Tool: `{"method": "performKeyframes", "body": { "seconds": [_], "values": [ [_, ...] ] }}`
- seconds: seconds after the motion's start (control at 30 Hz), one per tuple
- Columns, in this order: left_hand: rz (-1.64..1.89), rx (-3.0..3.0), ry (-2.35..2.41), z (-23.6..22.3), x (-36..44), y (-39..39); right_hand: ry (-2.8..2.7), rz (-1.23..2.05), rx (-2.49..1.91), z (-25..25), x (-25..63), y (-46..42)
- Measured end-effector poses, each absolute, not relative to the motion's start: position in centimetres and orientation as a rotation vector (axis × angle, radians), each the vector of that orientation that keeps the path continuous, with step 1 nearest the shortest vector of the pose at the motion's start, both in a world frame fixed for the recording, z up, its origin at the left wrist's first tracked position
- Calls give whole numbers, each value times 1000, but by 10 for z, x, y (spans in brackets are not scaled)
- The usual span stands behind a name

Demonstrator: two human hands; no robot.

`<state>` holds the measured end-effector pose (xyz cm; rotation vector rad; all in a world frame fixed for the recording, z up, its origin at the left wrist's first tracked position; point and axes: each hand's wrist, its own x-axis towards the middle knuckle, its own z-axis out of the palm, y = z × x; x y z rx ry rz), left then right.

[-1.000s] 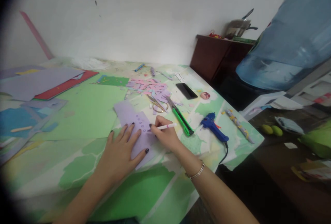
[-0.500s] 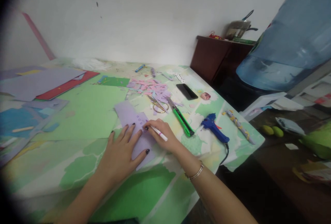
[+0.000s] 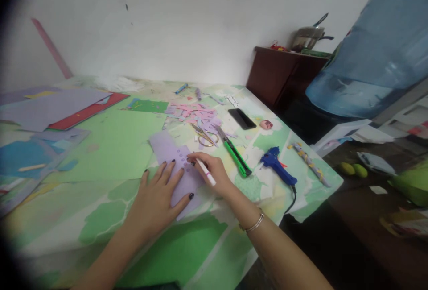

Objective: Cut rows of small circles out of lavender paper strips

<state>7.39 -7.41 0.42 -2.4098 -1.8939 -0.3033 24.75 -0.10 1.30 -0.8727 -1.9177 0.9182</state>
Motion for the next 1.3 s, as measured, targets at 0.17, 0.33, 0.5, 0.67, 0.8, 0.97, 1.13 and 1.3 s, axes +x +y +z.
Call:
{"method": "performKeyframes", "body": {
  "seconds": [0.17,0.33,0.5,0.67,0.8,0.97,1.13,1.3],
  "values": [
    [-296,-2411,-1898,5,74,-75,-1724,1017,-940,8,246,-1],
    [-288,-2412,-1903,5,73,-74,-1692,1064,-1022,7,244,-3],
    [-285,-2418,-1902,4,73,-73,-1726,1078,-1058,8,242,-4],
    [-284,-2423,-1909,5,73,-73,-1799,1025,-1049,9,241,0],
    [-291,-2424,-1905,5,73,-73,-1859,977,-1040,9,241,1],
    [-300,-2420,-1909,6,73,-74,-1902,944,-1037,8,242,1],
    [-298,-2417,-1913,5,74,-74,-1913,927,-1034,8,242,1],
    [-298,-2419,-1914,4,74,-73,-1929,913,-1040,8,242,1]
  ]
}}
